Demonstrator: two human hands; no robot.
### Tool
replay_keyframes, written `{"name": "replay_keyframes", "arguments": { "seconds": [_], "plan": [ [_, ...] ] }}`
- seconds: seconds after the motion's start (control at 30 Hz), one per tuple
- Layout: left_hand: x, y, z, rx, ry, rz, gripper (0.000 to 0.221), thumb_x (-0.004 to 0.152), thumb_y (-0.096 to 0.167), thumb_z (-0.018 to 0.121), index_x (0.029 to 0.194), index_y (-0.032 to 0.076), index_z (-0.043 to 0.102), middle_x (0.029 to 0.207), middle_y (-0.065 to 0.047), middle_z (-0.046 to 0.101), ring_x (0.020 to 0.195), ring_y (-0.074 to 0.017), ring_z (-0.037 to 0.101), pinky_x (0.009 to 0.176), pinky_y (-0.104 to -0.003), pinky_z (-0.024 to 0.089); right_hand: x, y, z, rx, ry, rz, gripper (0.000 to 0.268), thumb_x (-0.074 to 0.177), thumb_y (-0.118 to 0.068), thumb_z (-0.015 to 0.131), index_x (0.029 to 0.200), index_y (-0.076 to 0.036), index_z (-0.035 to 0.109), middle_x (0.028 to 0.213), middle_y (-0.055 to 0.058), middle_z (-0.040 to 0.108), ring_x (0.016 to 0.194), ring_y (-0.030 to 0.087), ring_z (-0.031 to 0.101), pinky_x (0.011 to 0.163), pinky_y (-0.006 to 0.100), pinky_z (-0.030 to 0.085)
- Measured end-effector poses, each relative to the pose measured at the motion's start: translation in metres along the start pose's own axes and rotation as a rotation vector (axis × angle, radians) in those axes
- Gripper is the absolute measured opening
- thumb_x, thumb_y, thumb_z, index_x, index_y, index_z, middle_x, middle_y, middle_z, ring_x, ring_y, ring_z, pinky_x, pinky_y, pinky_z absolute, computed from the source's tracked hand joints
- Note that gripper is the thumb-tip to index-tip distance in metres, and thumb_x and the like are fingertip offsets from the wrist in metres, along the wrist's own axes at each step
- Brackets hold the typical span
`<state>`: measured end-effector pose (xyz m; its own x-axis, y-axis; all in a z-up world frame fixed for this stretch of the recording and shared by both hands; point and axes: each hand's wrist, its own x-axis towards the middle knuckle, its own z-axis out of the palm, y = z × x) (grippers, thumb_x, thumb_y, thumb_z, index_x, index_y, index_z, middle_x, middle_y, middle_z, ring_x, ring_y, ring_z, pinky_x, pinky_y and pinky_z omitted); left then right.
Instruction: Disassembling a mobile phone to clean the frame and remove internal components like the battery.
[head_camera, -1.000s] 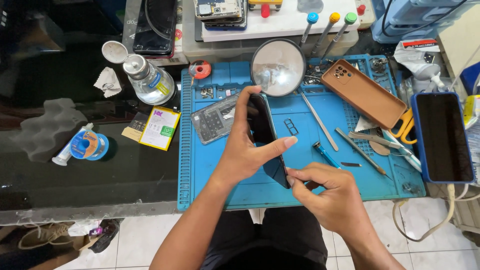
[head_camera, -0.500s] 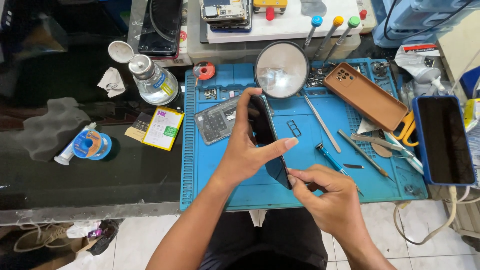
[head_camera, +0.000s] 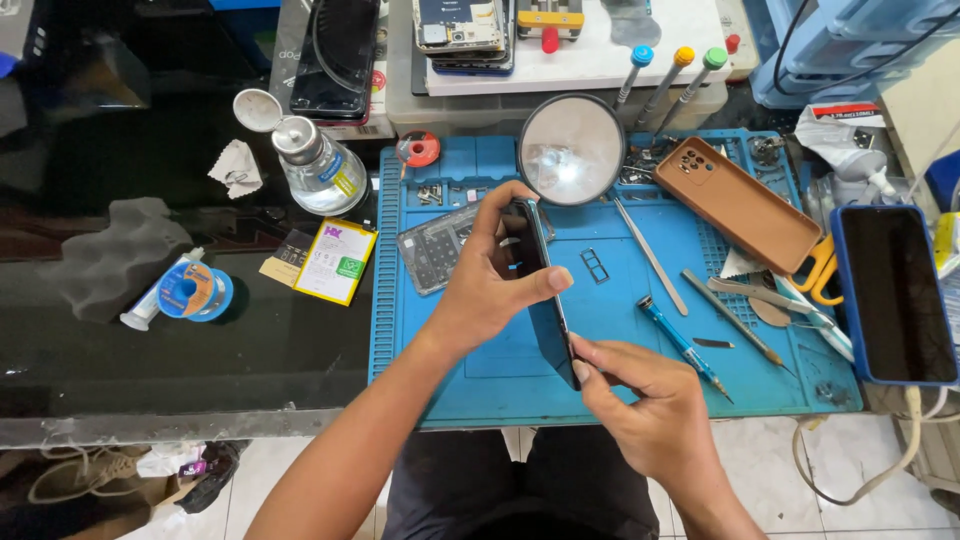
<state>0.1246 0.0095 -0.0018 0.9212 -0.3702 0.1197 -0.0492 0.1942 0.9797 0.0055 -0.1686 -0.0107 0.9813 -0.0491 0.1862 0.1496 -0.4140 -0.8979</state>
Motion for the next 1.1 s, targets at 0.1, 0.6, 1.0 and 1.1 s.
{"name": "replay_keyframes", "arguments": {
  "seconds": [0.1, 0.6, 1.0, 1.1],
  "plan": [
    [0.001, -0.010, -0.001, 0.015, 0.023, 0.036, 0.072, 0.080, 0.039, 0.083, 0.137, 0.024, 0.042, 0.095, 0.000, 0.043, 0.077, -0.0104, 0.044, 0.069, -0.024, 0.048, -0.002, -0.002, 0.004, 0.014, 0.030, -0.018, 0.026, 0.085, -0.003, 0.073, 0.110, -0.007, 0.080, 0.113, 0.012, 0.082, 0.106, 0.021, 0.081, 0.094, 0.030, 0.065],
    [0.000, -0.003, 0.000, -0.014, 0.066, 0.004, 0.071, 0.078, 0.037, 0.083, 0.135, 0.022, 0.043, 0.097, 0.001, 0.044, 0.080, -0.0076, 0.045, 0.067, -0.020, 0.048, -0.001, 0.005, 0.008, -0.002, 0.103, 0.009, 0.026, 0.085, 0.000, 0.074, 0.110, -0.003, 0.078, 0.108, 0.014, 0.081, 0.101, 0.020, 0.080, 0.090, 0.027, 0.065],
    [-0.001, -0.004, -0.001, -0.008, 0.065, -0.014, 0.075, 0.075, 0.039, 0.085, 0.135, 0.025, 0.043, 0.099, 0.000, 0.045, 0.077, -0.0074, 0.046, 0.065, -0.021, 0.047, 0.004, 0.000, 0.017, -0.095, 0.196, -0.062, 0.018, 0.086, -0.002, 0.076, 0.104, -0.002, 0.079, 0.101, 0.013, 0.081, 0.091, 0.018, 0.080, 0.072, 0.022, 0.061],
    [-0.002, -0.005, -0.001, -0.009, 0.069, 0.006, 0.072, 0.076, 0.037, 0.085, 0.134, 0.025, 0.044, 0.100, 0.001, 0.044, 0.081, -0.0075, 0.045, 0.068, -0.021, 0.048, 0.010, -0.010, 0.020, -0.165, 0.216, -0.111, 0.018, 0.087, 0.000, 0.073, 0.103, -0.002, 0.080, 0.099, 0.012, 0.081, 0.087, 0.018, 0.079, 0.072, 0.024, 0.061]
  ]
}}
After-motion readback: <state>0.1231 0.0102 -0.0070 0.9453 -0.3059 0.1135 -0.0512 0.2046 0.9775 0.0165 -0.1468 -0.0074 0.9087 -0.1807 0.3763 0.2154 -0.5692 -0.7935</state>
